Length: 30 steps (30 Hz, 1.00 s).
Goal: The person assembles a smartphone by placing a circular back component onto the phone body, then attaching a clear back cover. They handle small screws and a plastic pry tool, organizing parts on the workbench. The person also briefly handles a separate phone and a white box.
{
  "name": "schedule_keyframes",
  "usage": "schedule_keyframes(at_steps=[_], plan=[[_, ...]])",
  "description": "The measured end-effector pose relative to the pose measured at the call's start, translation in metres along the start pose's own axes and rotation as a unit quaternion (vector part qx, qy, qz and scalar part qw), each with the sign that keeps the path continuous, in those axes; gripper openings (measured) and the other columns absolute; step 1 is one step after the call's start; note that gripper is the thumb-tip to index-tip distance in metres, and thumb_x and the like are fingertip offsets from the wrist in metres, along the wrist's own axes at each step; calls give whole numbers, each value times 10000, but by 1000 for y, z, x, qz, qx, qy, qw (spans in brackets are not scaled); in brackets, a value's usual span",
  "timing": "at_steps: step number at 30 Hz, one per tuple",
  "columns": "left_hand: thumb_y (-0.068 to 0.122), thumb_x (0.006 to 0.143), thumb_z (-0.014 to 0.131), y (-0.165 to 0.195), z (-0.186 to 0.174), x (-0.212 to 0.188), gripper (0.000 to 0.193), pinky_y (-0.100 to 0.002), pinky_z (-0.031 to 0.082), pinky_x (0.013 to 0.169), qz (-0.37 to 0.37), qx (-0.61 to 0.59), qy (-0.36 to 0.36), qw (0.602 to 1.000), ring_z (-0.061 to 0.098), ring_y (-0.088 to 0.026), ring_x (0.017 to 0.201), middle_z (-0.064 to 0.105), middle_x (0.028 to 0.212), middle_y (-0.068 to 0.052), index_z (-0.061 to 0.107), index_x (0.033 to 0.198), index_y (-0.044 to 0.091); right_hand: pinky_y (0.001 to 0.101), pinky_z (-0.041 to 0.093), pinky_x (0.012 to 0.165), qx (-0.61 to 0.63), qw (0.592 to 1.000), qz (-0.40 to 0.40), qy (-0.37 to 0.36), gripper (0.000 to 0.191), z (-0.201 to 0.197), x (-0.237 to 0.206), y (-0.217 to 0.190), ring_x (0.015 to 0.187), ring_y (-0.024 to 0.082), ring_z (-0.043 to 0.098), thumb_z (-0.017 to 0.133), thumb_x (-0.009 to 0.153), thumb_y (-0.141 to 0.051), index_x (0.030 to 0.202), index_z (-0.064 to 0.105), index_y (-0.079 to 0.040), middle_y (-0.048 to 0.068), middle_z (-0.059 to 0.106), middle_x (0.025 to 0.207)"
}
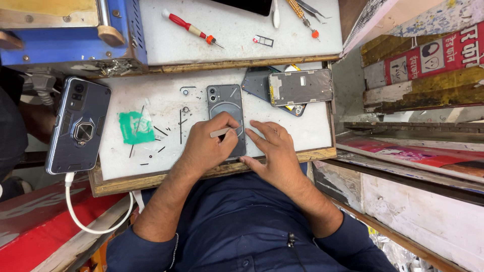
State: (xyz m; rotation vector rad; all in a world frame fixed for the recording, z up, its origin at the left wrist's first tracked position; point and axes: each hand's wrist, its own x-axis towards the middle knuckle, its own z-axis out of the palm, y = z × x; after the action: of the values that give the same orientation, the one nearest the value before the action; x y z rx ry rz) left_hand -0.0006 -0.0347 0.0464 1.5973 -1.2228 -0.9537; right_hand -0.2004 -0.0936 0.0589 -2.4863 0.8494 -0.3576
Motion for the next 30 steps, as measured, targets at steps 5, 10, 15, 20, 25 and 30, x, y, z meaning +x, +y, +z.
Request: schedule_keyframes(at_steps=[5,10,15,20,25,30], plan=[[100,864,645,-1,-4,-8,109,-323,566,594,35,9,-56,998,739,-190,663,732,751,-96,687,959,67,480,408,1100,-2,1000,8,-2,713,0,-1,-1,1314,347,492,900,702,-296,1332,662,-58,114,560,1447],[114,919,616,0,-1,-10,128,-321,570,617,-24,-21,-29,999,753,-180,678,738,753,-94,682,1013,57,471,416,1104,2,1000,3,3,710,1,-1,-1,1324,338,496,896,716,-320,1333,660,-61,112,562,1458],[108,915,614,-2,1,-8,136,-308,591,650,-6,-17,-30,999,769,-173,719,759,796,-89,674,1020,46,478,417,1091,-4,1000,2,1,717,-1,-1,-1,1313,344,497,899,710,-323,1329,659,-53,118,564,1447],[117,953,602,-7,1,-8,138,-298,608,698,-3,-30,-34,999,791,-170,810,774,842,-85,668,1051,45,472,423,1097,2,1000,0,8,711,0,-1,-1,1320,337,497,895,722,-324,1337,658,-58,117,565,1451],[105,960,570,-9,3,-5,159,-289,622,728,-2,-33,-31,999,790,-166,846,770,857,-73,660,1077,45,470,424,1095,2,1000,-1,3,711,1,0,0,1321,327,499,895,730,-338,1340,655,-61,120,562,1451],[111,938,592,-6,1,-8,151,-303,616,699,-25,-11,-46,999,791,-178,789,768,823,-78,676,1046,48,471,420,1095,-1,1000,0,2,712,0,-1,-1,1322,330,495,895,726,-335,1339,656,-61,120,562,1450]])
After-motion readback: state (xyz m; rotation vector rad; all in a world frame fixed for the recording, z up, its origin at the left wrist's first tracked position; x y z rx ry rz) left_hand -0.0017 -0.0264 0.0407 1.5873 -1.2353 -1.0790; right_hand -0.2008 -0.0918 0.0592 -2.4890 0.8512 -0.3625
